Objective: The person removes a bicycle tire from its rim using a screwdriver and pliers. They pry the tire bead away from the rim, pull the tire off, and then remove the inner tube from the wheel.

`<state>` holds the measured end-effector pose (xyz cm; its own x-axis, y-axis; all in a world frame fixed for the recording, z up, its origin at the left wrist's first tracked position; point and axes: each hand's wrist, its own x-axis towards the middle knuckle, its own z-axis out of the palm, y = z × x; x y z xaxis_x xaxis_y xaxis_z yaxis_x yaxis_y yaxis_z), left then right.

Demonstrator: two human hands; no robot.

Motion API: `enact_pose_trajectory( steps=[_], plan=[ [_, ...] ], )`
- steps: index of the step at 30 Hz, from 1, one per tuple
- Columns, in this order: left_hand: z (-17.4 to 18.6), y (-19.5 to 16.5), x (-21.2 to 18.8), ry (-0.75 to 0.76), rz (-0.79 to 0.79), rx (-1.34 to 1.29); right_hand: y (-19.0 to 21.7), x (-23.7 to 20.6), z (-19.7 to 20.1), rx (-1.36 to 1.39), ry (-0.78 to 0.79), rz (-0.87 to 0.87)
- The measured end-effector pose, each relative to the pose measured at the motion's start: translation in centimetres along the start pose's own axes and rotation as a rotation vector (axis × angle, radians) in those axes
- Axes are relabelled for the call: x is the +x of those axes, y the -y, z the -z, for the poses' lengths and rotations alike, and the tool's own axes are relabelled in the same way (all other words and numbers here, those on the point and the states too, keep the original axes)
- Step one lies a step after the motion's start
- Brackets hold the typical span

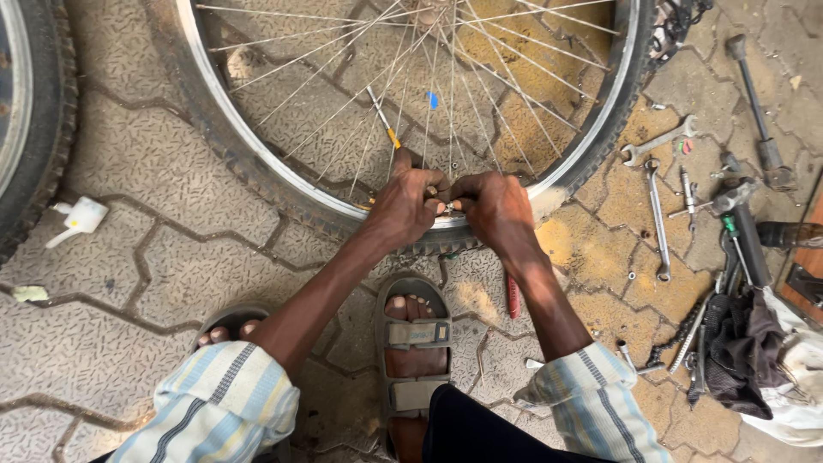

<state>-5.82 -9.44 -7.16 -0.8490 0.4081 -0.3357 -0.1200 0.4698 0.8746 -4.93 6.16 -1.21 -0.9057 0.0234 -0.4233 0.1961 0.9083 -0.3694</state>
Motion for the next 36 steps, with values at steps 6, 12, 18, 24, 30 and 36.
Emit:
enact_pose_trajectory(
  steps=[6, 12, 18, 24, 30, 36],
  plan=[
    [0.1, 1.1, 0.1, -0.005, -0.096, -0.033, 1.0, -0.2, 0.2, -0.047, 0.027, -0.046],
    [0.4, 1.9, -0.1, 0.059, 0.001, -0.004, 1.3, -1.2, 0.9, 0.152, 0.116, -0.124],
    [0.6, 0.5, 0.4, 0.146, 0.019, 0.051, 0.7, -2.3, 1.2, 0.207, 0.066, -0.056],
    [1.3, -0.2, 0.8, 0.285, 0.284, 0.071, 0.5, -3.1, 1.2, 0.332, 0.057, -0.073],
    [0.8, 2.1, 1.6, 0.19, 0.098, -0.047, 0.3, -1.2, 0.5, 0.296, 0.044, -0.077],
    [1.0, 1.4, 1.6, 0.269, 0.278, 0.003, 1.1, -1.5, 0.1, 0.201, 0.072, 0.006]
  ],
)
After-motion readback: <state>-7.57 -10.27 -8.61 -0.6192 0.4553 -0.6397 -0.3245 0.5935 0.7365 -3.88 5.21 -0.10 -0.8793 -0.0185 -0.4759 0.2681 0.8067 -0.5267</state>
